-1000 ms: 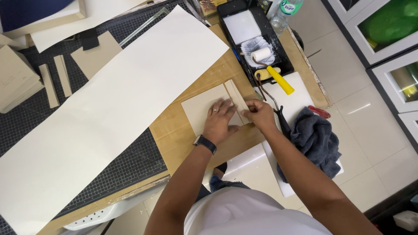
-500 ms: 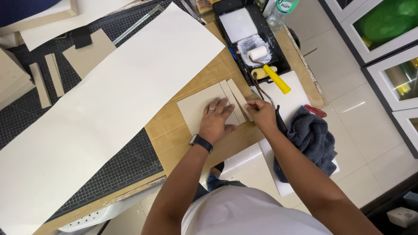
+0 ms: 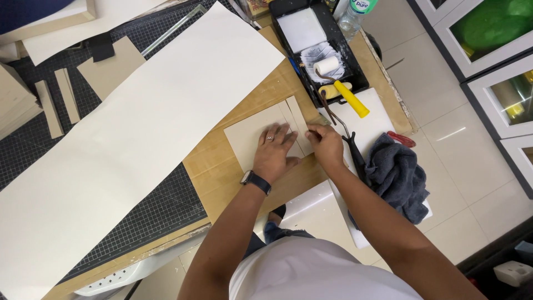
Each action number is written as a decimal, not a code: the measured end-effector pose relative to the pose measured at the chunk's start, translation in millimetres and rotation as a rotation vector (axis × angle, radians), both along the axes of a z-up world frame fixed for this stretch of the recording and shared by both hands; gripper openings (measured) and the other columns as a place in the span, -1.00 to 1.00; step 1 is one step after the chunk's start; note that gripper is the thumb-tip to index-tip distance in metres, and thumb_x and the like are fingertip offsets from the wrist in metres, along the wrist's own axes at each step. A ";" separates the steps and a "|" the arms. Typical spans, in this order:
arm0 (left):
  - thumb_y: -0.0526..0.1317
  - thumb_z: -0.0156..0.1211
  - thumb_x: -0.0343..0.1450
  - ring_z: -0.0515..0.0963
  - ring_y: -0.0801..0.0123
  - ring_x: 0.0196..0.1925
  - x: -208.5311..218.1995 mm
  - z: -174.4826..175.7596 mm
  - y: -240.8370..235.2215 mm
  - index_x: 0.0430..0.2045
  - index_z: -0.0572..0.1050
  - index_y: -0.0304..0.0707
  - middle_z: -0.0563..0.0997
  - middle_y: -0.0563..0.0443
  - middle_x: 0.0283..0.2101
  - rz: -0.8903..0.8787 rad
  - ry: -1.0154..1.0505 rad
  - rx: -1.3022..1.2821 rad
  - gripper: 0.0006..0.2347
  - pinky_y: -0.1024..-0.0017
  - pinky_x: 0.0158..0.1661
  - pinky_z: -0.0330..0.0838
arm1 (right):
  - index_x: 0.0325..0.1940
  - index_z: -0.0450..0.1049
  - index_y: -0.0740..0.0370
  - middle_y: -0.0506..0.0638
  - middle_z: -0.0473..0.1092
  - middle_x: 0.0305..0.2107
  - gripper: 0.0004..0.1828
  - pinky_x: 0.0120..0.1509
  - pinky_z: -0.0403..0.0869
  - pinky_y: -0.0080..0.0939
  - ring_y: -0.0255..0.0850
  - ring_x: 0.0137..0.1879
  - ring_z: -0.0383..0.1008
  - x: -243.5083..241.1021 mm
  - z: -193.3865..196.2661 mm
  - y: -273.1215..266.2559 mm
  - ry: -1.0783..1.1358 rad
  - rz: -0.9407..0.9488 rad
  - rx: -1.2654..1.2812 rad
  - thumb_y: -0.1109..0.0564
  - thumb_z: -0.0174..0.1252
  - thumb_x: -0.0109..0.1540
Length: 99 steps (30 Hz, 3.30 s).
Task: Applying glue to a cardboard strip with a roller and attaching it to a larger white paper sheet.
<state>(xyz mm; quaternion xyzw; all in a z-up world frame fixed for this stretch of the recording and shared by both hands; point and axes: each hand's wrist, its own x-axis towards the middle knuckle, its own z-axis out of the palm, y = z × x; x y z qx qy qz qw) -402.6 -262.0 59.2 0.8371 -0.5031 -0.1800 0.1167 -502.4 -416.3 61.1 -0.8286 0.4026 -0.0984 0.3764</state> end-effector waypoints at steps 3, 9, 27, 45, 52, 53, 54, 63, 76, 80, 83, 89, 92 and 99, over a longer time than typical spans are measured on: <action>0.15 0.21 0.42 -0.02 0.10 0.56 0.8 -3.4 -1.0 0.40 0.27 0.09 0.18 0.00 0.49 -0.001 0.003 -0.025 -0.39 0.05 0.48 -0.22 | 0.07 0.63 0.12 0.14 0.52 -0.15 -0.77 0.13 0.56 -0.02 0.04 0.08 0.55 2.0 -8.9 -6.9 0.009 0.006 -0.024 0.11 0.26 0.33; 0.13 0.23 0.42 0.00 0.09 0.56 0.1 -4.6 0.4 0.39 0.27 0.08 0.19 -0.02 0.49 0.010 0.018 -0.043 -0.39 0.08 0.48 -0.21 | 0.07 0.63 0.09 0.12 0.50 -0.17 -0.78 0.12 0.57 -0.07 -0.01 0.06 0.54 -4.1 -20.4 -15.6 -0.022 0.022 -0.042 0.13 0.25 0.34; 0.15 0.24 0.41 -0.01 0.10 0.56 -0.4 -10.2 -2.0 0.39 0.28 0.11 0.18 0.02 0.50 0.014 0.003 -0.044 -0.39 0.07 0.49 -0.20 | 0.05 0.64 0.07 0.11 0.51 -0.19 -0.77 0.09 0.59 -0.09 -0.05 0.03 0.56 -0.7 -17.4 -13.5 -0.025 0.016 -0.040 0.10 0.31 0.30; 0.15 0.30 0.38 -0.01 0.05 0.54 0.4 -1.3 -2.1 0.39 0.25 -0.04 0.13 -0.10 0.49 0.030 0.013 -0.044 -0.32 0.09 0.50 -0.20 | 0.02 0.67 0.03 0.05 0.51 -0.28 -0.77 0.05 0.59 -0.10 -0.04 -0.09 0.59 -6.9 -49.3 -14.4 -0.033 0.137 -0.396 0.11 0.34 0.26; 0.21 0.26 0.38 -0.09 0.07 0.53 4.7 6.4 -6.9 0.38 0.28 0.01 0.15 -0.06 0.46 0.036 0.065 -0.036 -0.33 0.09 0.48 -0.35 | 0.06 0.64 0.09 0.03 0.47 -0.38 -0.76 -0.11 0.51 -0.08 -0.04 -0.19 0.50 -15.5 46.7 -33.4 -0.249 0.050 -0.557 0.12 0.32 0.29; 0.17 0.27 0.39 -0.08 0.07 0.52 3.7 9.3 -10.0 0.38 0.27 0.00 0.16 -0.06 0.44 0.040 0.070 -0.052 -0.35 0.09 0.47 -0.34 | 0.06 0.65 0.06 0.02 0.45 -0.32 -0.72 -0.04 0.50 0.02 0.03 -0.09 0.47 -15.3 51.5 -51.4 -0.232 0.023 -0.684 0.11 0.37 0.26; 0.13 0.27 0.41 -0.07 0.08 0.52 2.6 12.1 -13.0 0.39 0.26 -0.01 0.17 -0.07 0.43 0.045 0.075 -0.068 -0.36 0.10 0.47 -0.34 | 0.07 0.65 0.02 0.01 0.43 -0.26 -0.68 0.04 0.48 0.12 0.11 0.01 0.43 -15.2 56.1 -69.3 -0.214 -0.004 -0.811 0.10 0.42 0.22; -0.21 0.08 0.53 0.23 0.18 0.43 73.9 -52.7 -78.6 0.30 0.40 0.12 0.44 0.13 0.28 0.219 -0.107 -0.208 -0.62 0.13 0.38 0.11 | 0.19 0.61 -0.02 0.04 0.43 -0.19 -0.54 -0.06 0.48 0.06 0.11 -0.10 0.53 -1.0 15.7 -144.5 -0.085 0.105 -0.844 0.01 0.47 0.20; -0.28 -0.15 0.60 0.28 0.27 0.40 77.5 -47.4 -79.0 0.33 0.34 0.19 0.51 0.23 0.23 0.238 -0.058 -0.156 -0.62 0.12 0.40 0.14 | 0.26 0.55 -0.03 0.09 0.44 -0.07 -0.60 -0.01 0.56 -0.01 0.02 -0.07 0.61 -4.6 23.4 -133.6 0.049 0.066 -0.455 -0.01 0.33 0.32; -0.29 -0.15 0.59 0.27 0.30 0.41 75.9 -46.8 -78.5 0.32 0.35 0.20 0.52 0.26 0.24 0.240 -0.064 -0.151 -0.61 0.13 0.41 0.14 | 0.25 0.55 -0.03 0.08 0.45 -0.08 -0.61 0.02 0.56 -0.01 0.03 -0.05 0.61 -3.3 24.8 -132.2 0.063 0.072 -0.438 -0.01 0.30 0.33; -0.30 -0.15 0.59 0.25 0.34 0.42 76.2 -47.6 -76.3 0.33 0.35 0.20 0.51 0.28 0.25 0.233 -0.063 -0.147 -0.61 0.12 0.42 0.11 | 0.28 0.53 -0.07 0.08 0.45 -0.06 -0.59 0.08 0.55 0.03 0.07 0.01 0.59 -1.7 18.0 -132.9 0.101 0.082 -0.434 -0.03 0.28 0.34; -0.29 -0.12 0.59 0.25 0.38 0.41 76.7 -40.6 -75.9 0.30 0.38 0.21 0.53 0.31 0.23 0.246 -0.046 -0.167 -0.62 0.10 0.46 0.04 | 0.36 0.46 -0.12 0.11 0.47 -0.03 -0.52 0.12 0.54 0.01 0.05 0.04 0.59 8.6 31.5 -121.4 0.240 0.113 -0.453 -0.06 0.26 0.34; -0.30 -0.06 0.57 0.27 0.34 0.40 74.0 -37.3 -74.7 0.28 0.40 0.17 0.53 0.26 0.22 0.254 -0.098 -0.223 -0.63 0.05 0.47 0.01 | 0.39 0.43 -0.10 0.16 0.50 -0.07 -0.53 0.11 0.54 0.05 0.08 0.02 0.60 11.4 46.5 -115.9 0.319 0.155 -0.491 -0.01 0.20 0.37; -0.27 0.04 0.52 0.43 0.18 0.30 52.0 -26.9 -119.1 0.15 0.49 0.11 0.55 0.14 0.14 0.036 -0.127 -0.656 -0.69 0.10 0.36 0.26 | 0.37 0.42 -0.16 0.23 0.56 -0.16 -0.57 0.11 0.52 0.18 0.18 0.04 0.58 15.9 60.8 -138.9 0.281 0.171 -0.274 -0.17 0.04 0.42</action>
